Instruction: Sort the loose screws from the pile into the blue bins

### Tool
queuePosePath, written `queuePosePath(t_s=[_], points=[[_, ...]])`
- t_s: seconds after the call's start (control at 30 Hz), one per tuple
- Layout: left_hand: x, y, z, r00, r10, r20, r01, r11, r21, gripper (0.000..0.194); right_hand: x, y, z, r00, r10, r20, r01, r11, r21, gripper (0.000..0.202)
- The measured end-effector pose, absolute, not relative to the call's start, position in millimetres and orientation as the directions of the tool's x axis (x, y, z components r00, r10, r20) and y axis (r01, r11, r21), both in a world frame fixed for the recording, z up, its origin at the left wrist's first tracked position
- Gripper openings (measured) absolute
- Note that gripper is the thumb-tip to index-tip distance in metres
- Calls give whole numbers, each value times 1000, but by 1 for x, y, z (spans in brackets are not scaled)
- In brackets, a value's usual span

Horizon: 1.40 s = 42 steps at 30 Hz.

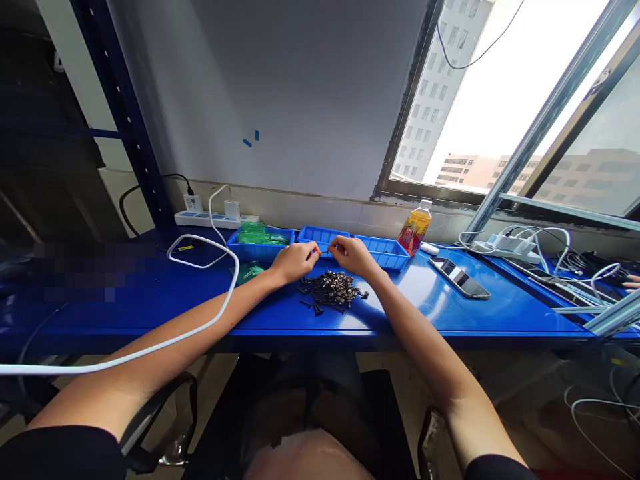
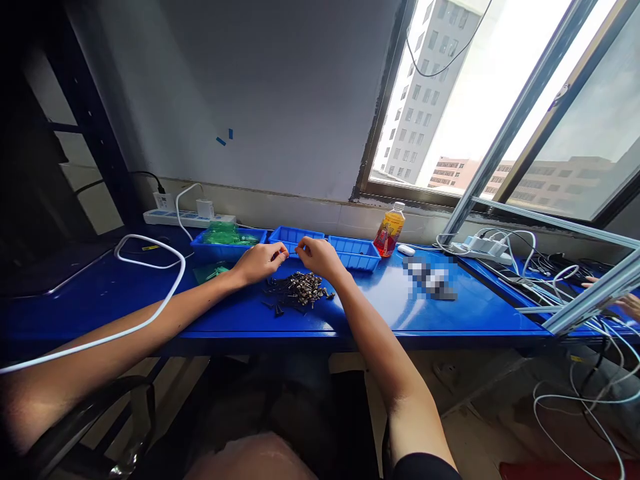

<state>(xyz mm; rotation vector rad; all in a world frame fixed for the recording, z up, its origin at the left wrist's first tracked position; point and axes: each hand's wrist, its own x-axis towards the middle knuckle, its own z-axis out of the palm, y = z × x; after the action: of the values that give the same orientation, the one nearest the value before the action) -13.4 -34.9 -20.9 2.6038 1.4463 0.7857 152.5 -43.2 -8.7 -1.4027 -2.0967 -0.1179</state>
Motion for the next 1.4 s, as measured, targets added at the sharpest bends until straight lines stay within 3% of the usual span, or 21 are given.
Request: queuePosePath(t_s=[0.13, 0.63, 1.17, 1.4], points=[[-13, -34, -21, 431, 793, 430, 776, -569, 272, 25, 152, -43, -10, -268, 820, 505, 862, 439, -255, 6], [-13, -31, -24, 363, 774, 518, 708, -591, 386, 28, 152, -44, -11, -300, 808, 507, 830, 483, -278, 4], [-13, -27, -26, 368, 764, 530, 590, -632, 502, 25, 151, -45, -10, -280, 807, 519, 805, 493, -332, 6], [-13, -26, -28, 389, 772, 503, 604, -626, 494, 24, 152, -43, -9, -271, 786, 555, 783, 516, -348, 6]])
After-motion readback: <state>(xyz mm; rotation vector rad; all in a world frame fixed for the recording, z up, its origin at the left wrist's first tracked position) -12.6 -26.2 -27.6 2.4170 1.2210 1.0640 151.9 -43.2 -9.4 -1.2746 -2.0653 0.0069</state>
